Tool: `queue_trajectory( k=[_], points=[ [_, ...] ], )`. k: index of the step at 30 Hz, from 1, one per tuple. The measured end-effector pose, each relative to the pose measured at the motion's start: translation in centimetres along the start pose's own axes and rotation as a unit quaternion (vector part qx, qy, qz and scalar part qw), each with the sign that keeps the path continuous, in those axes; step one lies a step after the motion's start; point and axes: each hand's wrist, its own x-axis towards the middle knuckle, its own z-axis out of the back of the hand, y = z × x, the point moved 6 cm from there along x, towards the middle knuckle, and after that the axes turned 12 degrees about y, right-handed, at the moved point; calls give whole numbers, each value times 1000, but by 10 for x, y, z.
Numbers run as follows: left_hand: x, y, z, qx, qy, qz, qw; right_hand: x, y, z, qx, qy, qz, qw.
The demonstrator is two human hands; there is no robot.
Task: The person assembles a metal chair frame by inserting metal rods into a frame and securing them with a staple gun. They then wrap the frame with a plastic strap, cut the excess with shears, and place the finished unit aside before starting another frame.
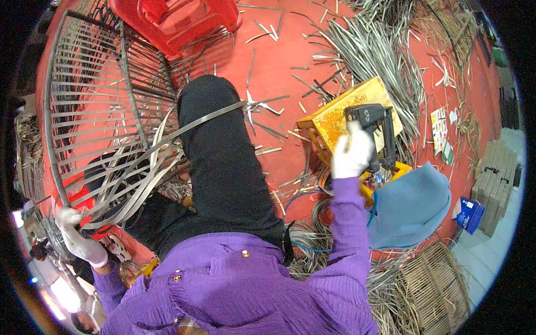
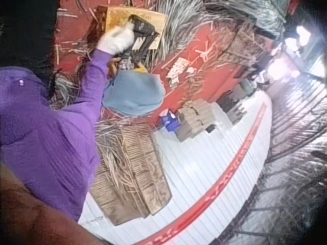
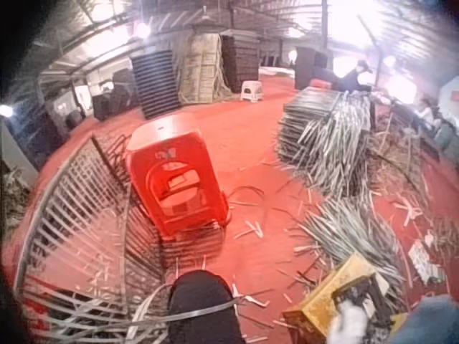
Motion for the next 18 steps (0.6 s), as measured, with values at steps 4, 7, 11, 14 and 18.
queue_trajectory(
  k=[4, 7, 11, 14, 18],
  points=[
    [21, -6, 11, 72, 8, 117, 991, -43, 71, -134, 241, 260, 7, 935],
    [46, -6, 14, -119, 25, 203, 972, -42, 86, -247, 142, 354, -80, 921],
    [66, -17, 24, -72, 38, 273, 959, 1, 95, -342, -32, 380, -76, 921],
    [69, -26, 6, -138, 142, 312, 929, 25, 94, -383, -53, 461, -121, 877],
    [78, -36, -22, -172, 329, 397, 840, 14, 102, -405, 101, 631, -138, 757]
  ],
)
